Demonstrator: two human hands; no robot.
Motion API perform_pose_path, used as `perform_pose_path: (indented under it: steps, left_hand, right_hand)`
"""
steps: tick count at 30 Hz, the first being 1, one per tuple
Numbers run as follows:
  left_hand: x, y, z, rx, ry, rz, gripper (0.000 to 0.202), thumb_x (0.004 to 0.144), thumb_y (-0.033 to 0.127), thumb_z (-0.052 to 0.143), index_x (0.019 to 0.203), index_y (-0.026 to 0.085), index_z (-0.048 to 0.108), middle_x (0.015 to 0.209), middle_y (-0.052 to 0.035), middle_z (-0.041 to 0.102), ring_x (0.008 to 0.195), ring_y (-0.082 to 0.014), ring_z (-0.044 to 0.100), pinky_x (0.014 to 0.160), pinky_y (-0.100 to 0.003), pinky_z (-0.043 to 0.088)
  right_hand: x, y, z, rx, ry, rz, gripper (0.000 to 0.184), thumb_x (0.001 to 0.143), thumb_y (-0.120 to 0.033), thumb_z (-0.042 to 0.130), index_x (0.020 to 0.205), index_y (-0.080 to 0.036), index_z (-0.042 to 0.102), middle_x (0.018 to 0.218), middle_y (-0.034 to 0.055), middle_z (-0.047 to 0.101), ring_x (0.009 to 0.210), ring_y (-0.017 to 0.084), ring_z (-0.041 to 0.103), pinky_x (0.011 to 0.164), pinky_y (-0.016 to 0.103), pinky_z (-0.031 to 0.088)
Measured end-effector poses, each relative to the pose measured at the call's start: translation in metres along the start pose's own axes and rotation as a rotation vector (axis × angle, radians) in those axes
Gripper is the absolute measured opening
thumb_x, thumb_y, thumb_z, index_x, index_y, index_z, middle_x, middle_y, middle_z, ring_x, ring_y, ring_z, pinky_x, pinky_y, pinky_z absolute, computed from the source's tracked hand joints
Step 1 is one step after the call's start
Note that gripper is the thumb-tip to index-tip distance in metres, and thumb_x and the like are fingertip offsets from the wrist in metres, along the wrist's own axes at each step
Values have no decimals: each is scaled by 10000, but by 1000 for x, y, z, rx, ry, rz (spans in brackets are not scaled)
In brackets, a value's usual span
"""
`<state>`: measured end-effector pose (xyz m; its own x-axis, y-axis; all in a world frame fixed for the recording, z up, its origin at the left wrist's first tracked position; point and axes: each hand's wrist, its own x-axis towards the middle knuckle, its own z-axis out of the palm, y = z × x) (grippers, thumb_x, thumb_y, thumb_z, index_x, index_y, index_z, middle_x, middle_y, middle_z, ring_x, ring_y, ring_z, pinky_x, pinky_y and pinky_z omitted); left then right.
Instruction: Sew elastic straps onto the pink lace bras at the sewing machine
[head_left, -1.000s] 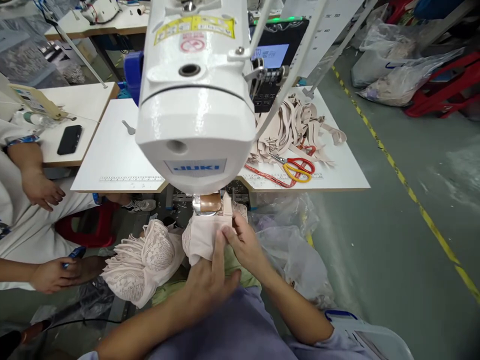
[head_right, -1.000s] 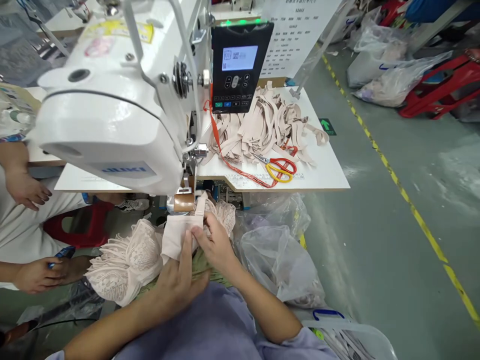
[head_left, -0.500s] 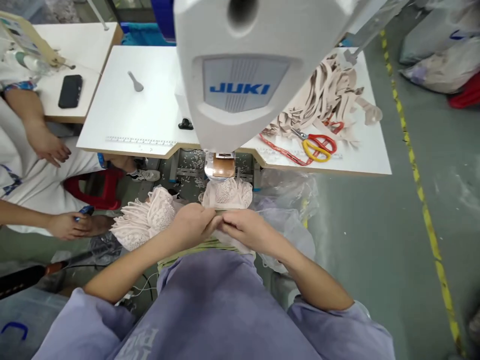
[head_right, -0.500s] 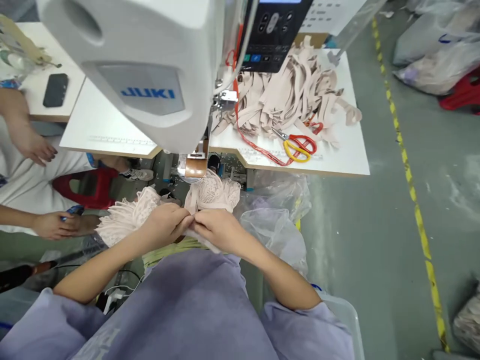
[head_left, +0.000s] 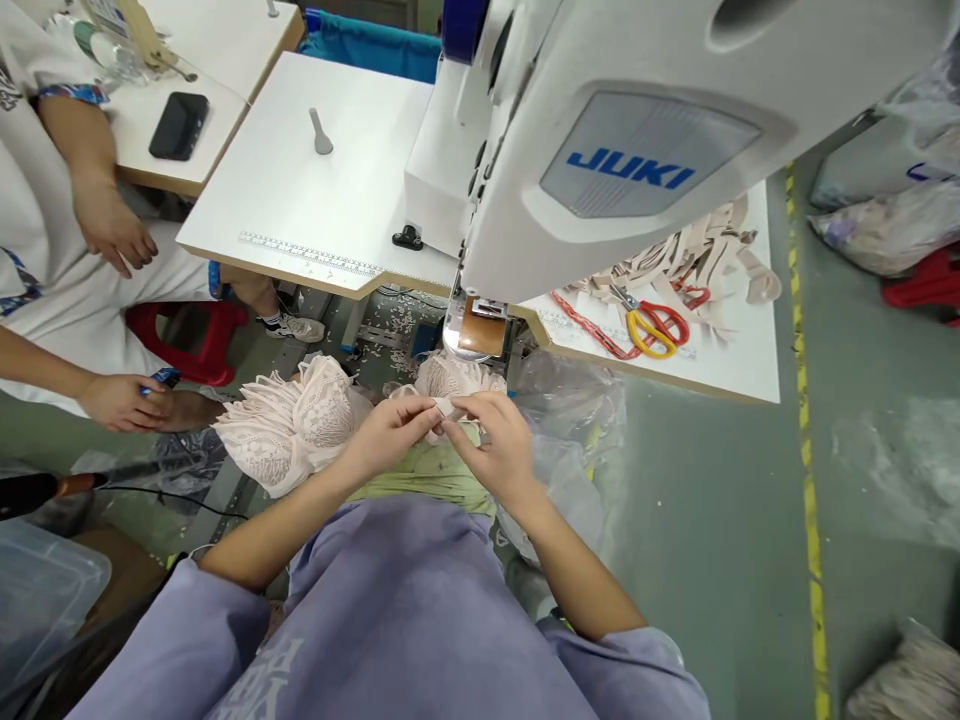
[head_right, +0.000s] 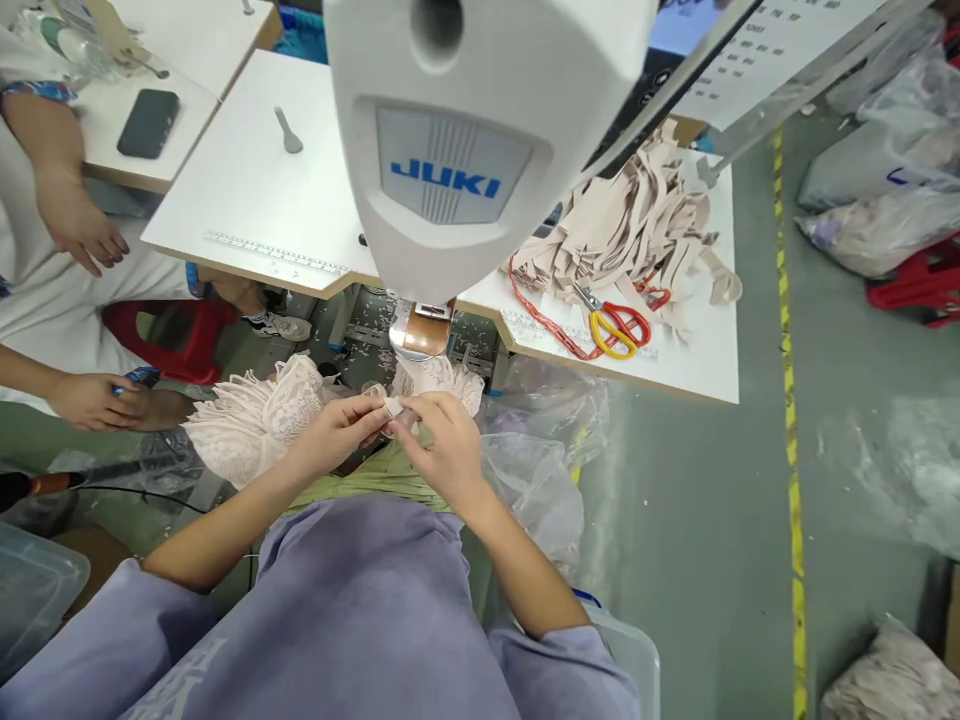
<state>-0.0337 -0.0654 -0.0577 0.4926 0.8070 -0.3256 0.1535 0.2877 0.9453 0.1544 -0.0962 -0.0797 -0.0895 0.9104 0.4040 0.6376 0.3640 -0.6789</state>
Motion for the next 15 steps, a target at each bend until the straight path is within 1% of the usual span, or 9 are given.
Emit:
perform_pose_path:
  steps: [3, 5, 8, 11, 13, 15]
  left_hand:
    - [-3, 7, 1, 194, 74, 69, 309, 974, 388, 495, 854, 166, 673, 715, 17, 600, 630, -110, 489, 604, -225, 360]
    - [-3, 8, 2, 286, 99, 98, 309, 985, 368, 468, 852, 168, 662, 729, 11, 619, 655, -121, 522, 624, -229, 377]
    - [-2, 4, 1, 375, 101, 122, 300, 991, 342, 448, 836, 169, 639, 725, 6, 633, 661, -129, 550, 634, -233, 390]
    - [0, 0, 0, 440, 83, 111, 306, 989, 330, 445, 803, 172, 629, 710, 5, 637, 646, -130, 555, 624, -238, 383]
    - [0, -2, -1, 455, 75, 106, 304, 985, 324, 445, 796, 174, 630, 711, 4, 640, 653, -133, 560, 626, -239, 382]
    - [0, -3, -1, 442, 74, 103, 296, 979, 321, 450, 793, 175, 628, 710, 3, 639, 661, -136, 562, 633, -239, 385]
  right_hand:
    - [-1, -6, 6, -15, -54, 65, 193, 954, -339, 602, 1092, -224, 673, 946, 63, 700, 849, 197, 653, 752, 340, 527]
    - [-2, -7, 8, -25, -72, 93, 228, 966, -344, 585, 1149, -234, 665, 965, 60, 700, 842, 191, 660, 743, 335, 528]
    - [0, -6, 8, -40, -96, 55, 262, 967, -306, 576, 1210, -238, 649, 1018, 75, 674, 908, 202, 649, 790, 348, 532]
    - [5, -2, 4, -44, -131, -12, 199, 942, -261, 597, 1123, -220, 671, 1047, 96, 631, 997, 225, 614, 866, 381, 519]
    - [9, 2, 1, -26, -178, -38, 128, 933, -249, 604, 1039, -214, 668, 1041, 96, 622, 1007, 227, 605, 875, 384, 513]
    - [11, 6, 0, -11, -214, -42, 93, 934, -260, 607, 998, -213, 655, 1035, 94, 627, 1009, 224, 605, 874, 381, 511]
